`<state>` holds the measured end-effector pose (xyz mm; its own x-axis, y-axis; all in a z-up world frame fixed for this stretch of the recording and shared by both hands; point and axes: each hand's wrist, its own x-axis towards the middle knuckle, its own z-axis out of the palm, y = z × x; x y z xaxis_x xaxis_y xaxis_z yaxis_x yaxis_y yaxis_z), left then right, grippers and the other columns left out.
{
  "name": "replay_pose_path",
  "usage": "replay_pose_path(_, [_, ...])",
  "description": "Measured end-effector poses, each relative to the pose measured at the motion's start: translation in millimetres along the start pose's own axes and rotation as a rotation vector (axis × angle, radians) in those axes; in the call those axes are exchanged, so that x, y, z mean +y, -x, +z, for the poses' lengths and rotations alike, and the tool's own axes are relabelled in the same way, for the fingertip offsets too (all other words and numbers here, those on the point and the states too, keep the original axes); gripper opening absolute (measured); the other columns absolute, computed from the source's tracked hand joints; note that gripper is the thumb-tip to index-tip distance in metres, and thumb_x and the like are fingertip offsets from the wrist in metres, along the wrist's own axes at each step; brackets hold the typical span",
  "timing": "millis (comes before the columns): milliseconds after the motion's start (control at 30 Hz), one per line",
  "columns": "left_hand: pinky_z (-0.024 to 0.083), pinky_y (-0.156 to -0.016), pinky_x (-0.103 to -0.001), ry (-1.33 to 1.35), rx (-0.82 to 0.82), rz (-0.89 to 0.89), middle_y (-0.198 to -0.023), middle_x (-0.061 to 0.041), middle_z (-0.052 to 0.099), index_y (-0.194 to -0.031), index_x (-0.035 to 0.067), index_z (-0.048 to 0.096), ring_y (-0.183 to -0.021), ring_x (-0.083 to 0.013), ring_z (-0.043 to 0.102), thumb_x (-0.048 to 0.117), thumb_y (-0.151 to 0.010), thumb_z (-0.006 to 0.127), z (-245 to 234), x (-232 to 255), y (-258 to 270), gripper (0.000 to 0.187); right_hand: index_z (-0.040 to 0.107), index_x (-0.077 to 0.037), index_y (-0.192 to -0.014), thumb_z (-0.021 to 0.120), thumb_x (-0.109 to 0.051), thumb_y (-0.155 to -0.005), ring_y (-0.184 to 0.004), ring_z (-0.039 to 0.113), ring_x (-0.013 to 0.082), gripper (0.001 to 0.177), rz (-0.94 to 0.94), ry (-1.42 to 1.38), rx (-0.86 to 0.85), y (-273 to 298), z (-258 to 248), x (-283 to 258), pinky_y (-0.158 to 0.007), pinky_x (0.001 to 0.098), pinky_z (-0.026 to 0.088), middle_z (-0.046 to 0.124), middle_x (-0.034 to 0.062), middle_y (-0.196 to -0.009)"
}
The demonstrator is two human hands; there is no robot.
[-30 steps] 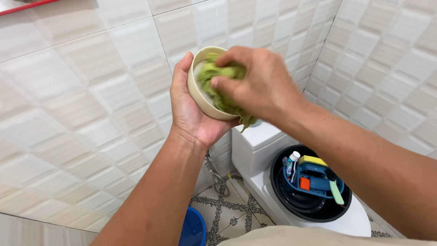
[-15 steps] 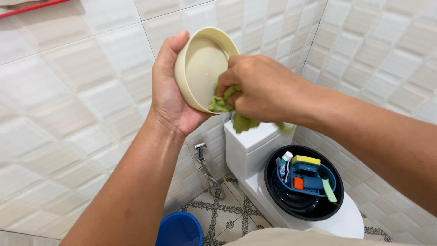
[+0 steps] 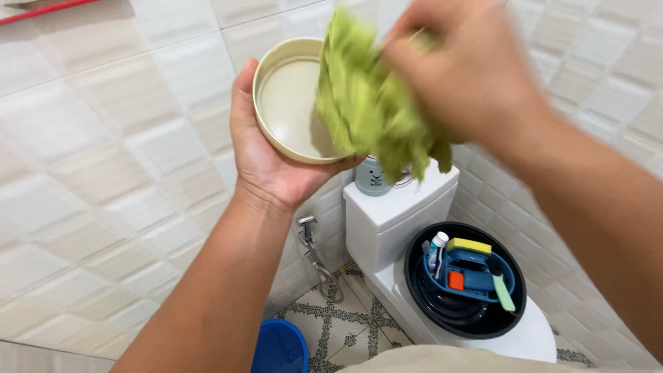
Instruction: The person wipes a white bottle and a beige container with a green cloth. They then scrub a circular drain cover with a brush, rinse it in a blue bucket of water, and wipe it dry. Finally, they wipe the exterior of a light blue cylindrical container.
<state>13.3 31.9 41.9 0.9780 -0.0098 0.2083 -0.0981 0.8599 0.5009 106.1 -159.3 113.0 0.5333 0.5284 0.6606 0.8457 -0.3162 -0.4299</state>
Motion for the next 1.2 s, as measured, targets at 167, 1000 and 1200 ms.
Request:
replay_pose_path(167, [0.045, -0.095, -0.057, 0.292, 0.068, -0.067, -0.138, -0.020, 0.055, -0.137, 0.016, 0.056, -0.125, -0.0428, 0.051, 0.075, -0.080, 0.057, 0.9, -8.3, 6.1, 0.082, 0.067, -0.001, -0.107, 0.065, -0.024, -0.100, -0.089, 0.079, 0.0176, 0.024, 0.137, -0.920, 0.140, 1.0, -25.6, 9.1, -0.080, 0.0313, 0.069, 0.073, 0.0107, -0.100])
replay_pose_path(1000, [0.062, -0.084, -0.043, -0.094, 0.124, 0.211, -0.103, -0.010, 0.069, -0.109, 0.010, 0.069, -0.095, -0.0253, 0.069, 0.058, -0.091, 0.053, 7.3, -11.3, -8.9, 0.054, 0.056, -0.002, -0.137, 0.037, -0.048, -0.119, -0.133, 0.053, 0.0307, 0.053, -0.351, -0.361, -0.221, 20.6, 49.7, -31.7, -0.115, 0.0470, 0.040, 0.060, 0.0184, -0.128])
replay_pose_path(1200, [0.061, -0.086, -0.042, -0.235, 0.032, 0.230, -0.104, -0.011, 0.067, -0.108, 0.004, 0.068, -0.095, -0.0245, 0.068, 0.053, -0.093, 0.055, 13.2, 10.4, -12.6, 0.052, 0.064, -0.004, -0.125, 0.030, -0.063, -0.109, -0.127, 0.055, 0.0402, 0.069, -0.220, 0.232, -0.146, 13.0, 39.2, -19.6, -0.116, 0.0607, 0.024, 0.074, 0.0168, -0.104])
